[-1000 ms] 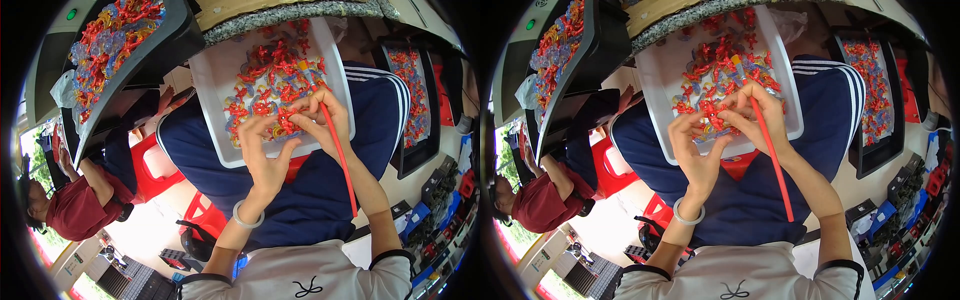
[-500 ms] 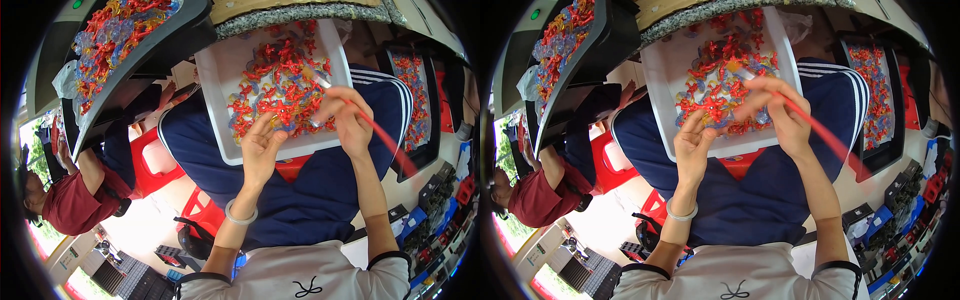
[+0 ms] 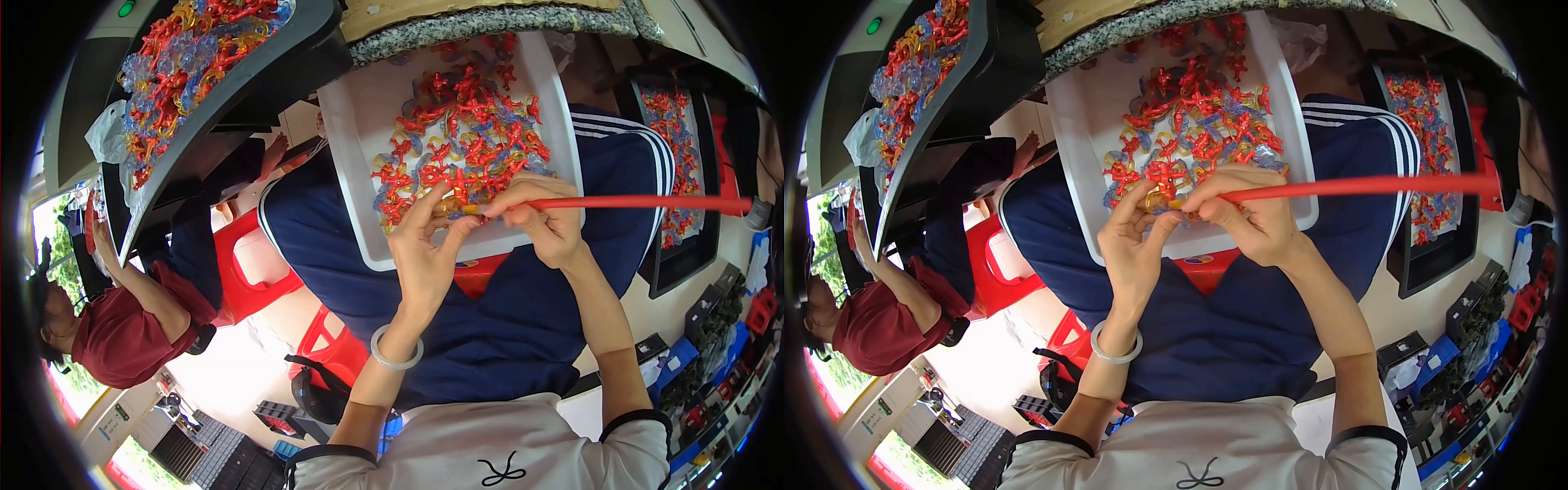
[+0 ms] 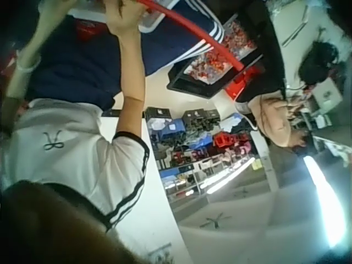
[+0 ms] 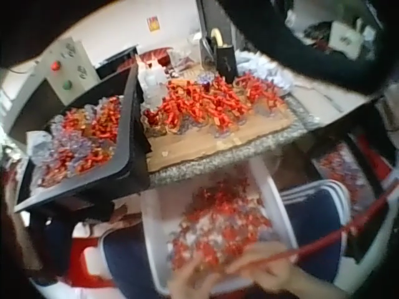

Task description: The person paints small plastic toy figures with a paint brush, using paint from a paint tray.

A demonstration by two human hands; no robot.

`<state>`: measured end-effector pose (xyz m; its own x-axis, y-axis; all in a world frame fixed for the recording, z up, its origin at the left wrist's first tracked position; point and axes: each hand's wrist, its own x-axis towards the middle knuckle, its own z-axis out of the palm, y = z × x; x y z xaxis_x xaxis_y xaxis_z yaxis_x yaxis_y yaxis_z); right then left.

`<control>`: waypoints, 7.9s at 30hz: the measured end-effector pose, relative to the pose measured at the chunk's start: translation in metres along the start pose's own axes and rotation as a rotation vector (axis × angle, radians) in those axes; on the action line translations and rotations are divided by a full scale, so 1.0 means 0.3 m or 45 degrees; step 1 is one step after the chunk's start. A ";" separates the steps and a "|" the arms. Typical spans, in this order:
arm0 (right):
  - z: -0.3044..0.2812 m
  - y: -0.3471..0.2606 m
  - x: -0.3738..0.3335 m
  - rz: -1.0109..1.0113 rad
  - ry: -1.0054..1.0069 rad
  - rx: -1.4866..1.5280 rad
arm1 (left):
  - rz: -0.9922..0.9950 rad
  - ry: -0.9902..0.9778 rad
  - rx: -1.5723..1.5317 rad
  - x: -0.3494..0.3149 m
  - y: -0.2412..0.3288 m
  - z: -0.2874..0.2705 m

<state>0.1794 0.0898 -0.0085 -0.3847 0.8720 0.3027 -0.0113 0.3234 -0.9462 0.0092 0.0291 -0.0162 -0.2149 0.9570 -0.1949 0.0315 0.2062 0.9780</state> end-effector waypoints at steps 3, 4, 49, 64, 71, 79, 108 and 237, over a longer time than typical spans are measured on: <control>-0.028 -0.013 -0.001 0.033 -0.052 -0.005 | 0.058 0.058 0.081 -0.012 0.002 0.007; -0.016 -0.019 0.002 0.050 0.033 0.097 | 0.058 0.056 0.080 -0.014 0.007 0.008; -0.129 0.041 0.022 0.426 0.747 0.254 | 0.654 -0.031 1.161 0.492 -0.194 0.041; -0.126 0.034 0.018 0.546 0.643 0.229 | 0.073 -0.058 -0.236 0.430 -0.071 -0.091; -0.011 0.018 0.031 0.254 0.240 0.026 | -0.313 -0.461 -1.054 0.172 -0.014 -0.050; 0.074 0.017 0.024 0.340 0.083 0.260 | -0.278 -0.485 -1.141 0.073 -0.030 -0.033; -0.023 0.006 0.013 0.013 0.292 -0.310 | -0.095 -0.603 -0.454 0.045 -0.044 -0.006; 0.189 -0.254 -0.199 0.251 0.119 -0.509 | 0.021 -0.051 -0.080 -0.199 0.103 -0.080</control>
<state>0.1510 -0.0076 0.0392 -0.2585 0.9547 0.1476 0.4180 0.2483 -0.8739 -0.0005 -0.0265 0.0275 -0.1757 0.9678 -0.1804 -0.0268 0.1785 0.9836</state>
